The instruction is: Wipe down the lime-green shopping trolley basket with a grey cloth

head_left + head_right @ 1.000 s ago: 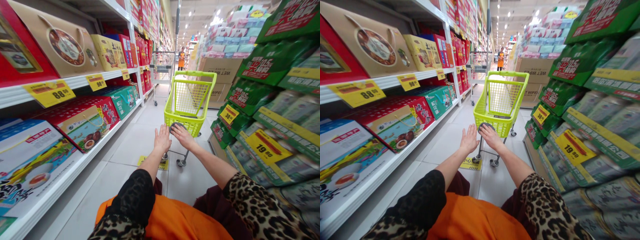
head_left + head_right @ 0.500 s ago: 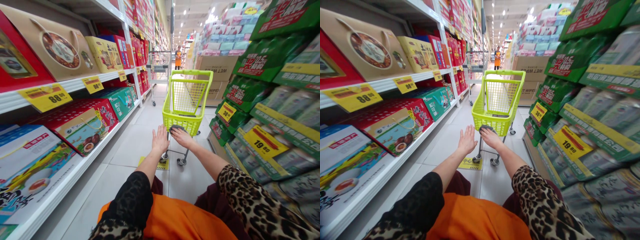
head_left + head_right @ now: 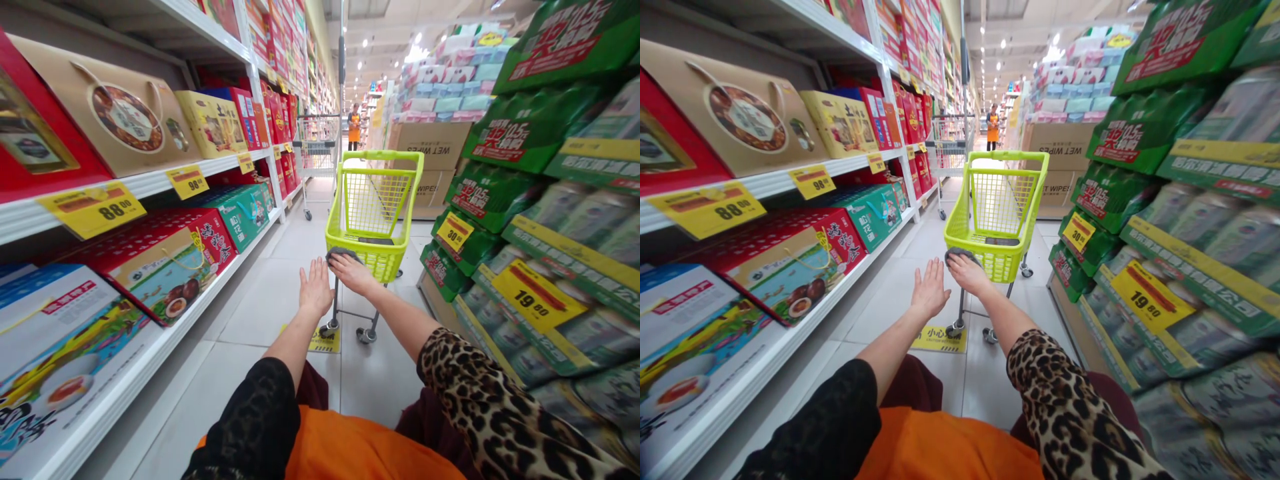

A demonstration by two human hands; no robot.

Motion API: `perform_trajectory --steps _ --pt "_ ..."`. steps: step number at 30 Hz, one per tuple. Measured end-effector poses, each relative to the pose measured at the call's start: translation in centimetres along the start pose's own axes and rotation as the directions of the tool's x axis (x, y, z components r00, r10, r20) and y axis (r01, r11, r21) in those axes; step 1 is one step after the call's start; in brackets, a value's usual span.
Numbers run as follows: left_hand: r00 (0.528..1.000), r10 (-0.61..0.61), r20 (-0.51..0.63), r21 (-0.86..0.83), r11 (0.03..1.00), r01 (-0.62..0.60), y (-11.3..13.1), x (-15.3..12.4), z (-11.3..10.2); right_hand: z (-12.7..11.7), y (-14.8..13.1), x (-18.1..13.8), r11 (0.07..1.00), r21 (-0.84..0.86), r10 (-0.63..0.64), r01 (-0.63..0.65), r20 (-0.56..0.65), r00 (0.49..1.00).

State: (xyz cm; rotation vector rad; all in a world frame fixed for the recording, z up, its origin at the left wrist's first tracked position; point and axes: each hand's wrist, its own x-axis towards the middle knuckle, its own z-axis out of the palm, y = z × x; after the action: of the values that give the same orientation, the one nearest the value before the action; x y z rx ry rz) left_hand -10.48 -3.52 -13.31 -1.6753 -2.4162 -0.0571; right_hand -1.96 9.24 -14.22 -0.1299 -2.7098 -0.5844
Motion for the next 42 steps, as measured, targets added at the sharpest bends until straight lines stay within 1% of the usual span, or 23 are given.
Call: perform_trajectory --steps 3,6,8,11,13,15,17,18,19,20,21,22,23,24,25,26,27,29,32,35,38,40,42 --pt "1.0 0.016 -0.009 -0.002 1.0 -0.016 -0.2 -0.1 0.2 1.6 -1.1 -1.6 0.999 0.041 0.023 -0.025 0.046 0.999" --pt "1.0 0.018 -0.001 -0.011 1.0 -0.018 -0.3 -0.2 0.3 2.4 -1.6 -3.0 0.996 0.08 0.022 -0.028 0.075 0.997" --pt "1.0 0.016 0.0 -0.014 1.0 -0.016 -0.2 -0.1 0.3 2.1 -1.3 -3.5 0.995 0.103 0.005 -0.011 0.056 0.998" --pt "1.0 0.014 -0.004 -0.021 1.0 -0.014 0.2 0.0 0.3 0.8 -0.3 -3.3 0.989 0.149 0.015 -0.01 -0.034 0.999" --pt "1.0 0.015 -0.007 -0.046 0.999 -0.015 0.5 0.2 0.2 -0.3 0.5 -2.6 0.977 0.201 0.095 -0.071 -0.111 0.989" --pt "1.0 -0.003 -0.031 -0.123 0.992 -0.001 0.7 0.6 0.1 -1.4 0.7 -2.0 0.946 0.286 0.212 -0.154 -0.183 0.96" --pt "0.994 -0.065 -0.087 -0.286 0.958 0.038 0.7 1.2 -0.1 -2.3 0.5 -1.6 0.894 0.397 0.318 -0.208 -0.235 0.918" --pt "0.989 -0.112 -0.1 -0.408 0.911 0.062 0.8 1.5 -0.2 -2.7 0.1 -1.5 0.864 0.452 0.364 -0.223 -0.253 0.896" --pt "0.982 -0.169 -0.083 -0.554 0.827 0.095 0.8 1.8 -0.4 -3.1 -0.2 -1.4 0.833 0.502 0.406 -0.233 -0.269 0.873" --pt "0.974 -0.223 -0.034 -0.707 0.694 0.134 1.0 2.2 -0.5 -3.4 -0.6 -1.4 0.805 0.545 0.44 -0.235 -0.283 0.852" --pt "0.965 -0.259 0.043 -0.84 0.513 0.175 1.2 2.5 -0.7 -3.7 -1.0 -1.4 0.782 0.578 0.466 -0.232 -0.296 0.834" --pt "0.953 -0.272 0.13 -0.931 0.296 0.212 1.4 2.8 -0.9 -3.9 -1.4 -1.4 0.766 0.602 0.479 -0.223 -0.306 0.823" --pt "0.94 -0.265 0.214 -0.969 0.064 0.238 1.7 3.1 -1.1 -4.1 -1.6 -1.4 0.758 0.617 0.481 -0.211 -0.311 0.82" --pt "0.928 -0.245 0.28 -0.957 -0.144 0.251 2.0 3.2 -1.3 -4.3 -1.8 -1.4 0.757 0.623 0.474 -0.199 -0.312 0.823" --pt "0.92 -0.219 0.324 -0.92 -0.301 0.252 2.4 3.4 -1.5 -4.3 -1.9 -1.3 0.759 0.622 0.466 -0.194 -0.31 0.829" --pt "0.916 -0.196 0.35 -0.88 -0.405 0.25 2.7 3.5 -1.7 -4.3 -1.9 -1.3 0.765 0.614 0.457 -0.196 -0.302 0.836" --pt "0.912 -0.18 0.368 -0.85 -0.464 0.251 2.9 3.6 -1.8 -4.3 -1.8 -1.3 0.774 0.598 0.451 -0.206 -0.293 0.843" --pt "0.91 -0.163 0.382 -0.831 -0.491 0.261 3.3 3.7 -1.9 -4.1 -1.5 -1.5 0.804 0.543 0.443 -0.242 -0.274 0.854" --pt "0.906 -0.159 0.393 -0.835 -0.475 0.279 3.6 3.5 -1.6 -3.7 -1.4 -2.1 0.87 0.41 0.388 -0.275 -0.224 0.894" --pt "0.897 -0.16 0.412 -0.846 -0.433 0.311 3.8 2.8 -1.1 -3.4 -1.6 -3.1 0.937 0.29 0.246 -0.197 -0.144 0.958" --pt "0.888 -0.162 0.43 -0.868 -0.347 0.356 3.9 2.2 -0.7 -3.1 -1.2 -3.9 0.962 0.22 0.187 -0.162 -0.096 0.978" --pt "0.888 -0.168 0.429 -0.887 -0.265 0.378 3.9 2.2 -0.7 -3.0 -0.4 -3.9 0.971 0.176 0.179 -0.16 -0.095 0.979" --pt "0.892 -0.195 0.407 -0.91 -0.166 0.379 3.7 2.6 -0.7 -3.1 0.8 -3.7 0.983 0.14 0.133 -0.117 -0.109 0.985"
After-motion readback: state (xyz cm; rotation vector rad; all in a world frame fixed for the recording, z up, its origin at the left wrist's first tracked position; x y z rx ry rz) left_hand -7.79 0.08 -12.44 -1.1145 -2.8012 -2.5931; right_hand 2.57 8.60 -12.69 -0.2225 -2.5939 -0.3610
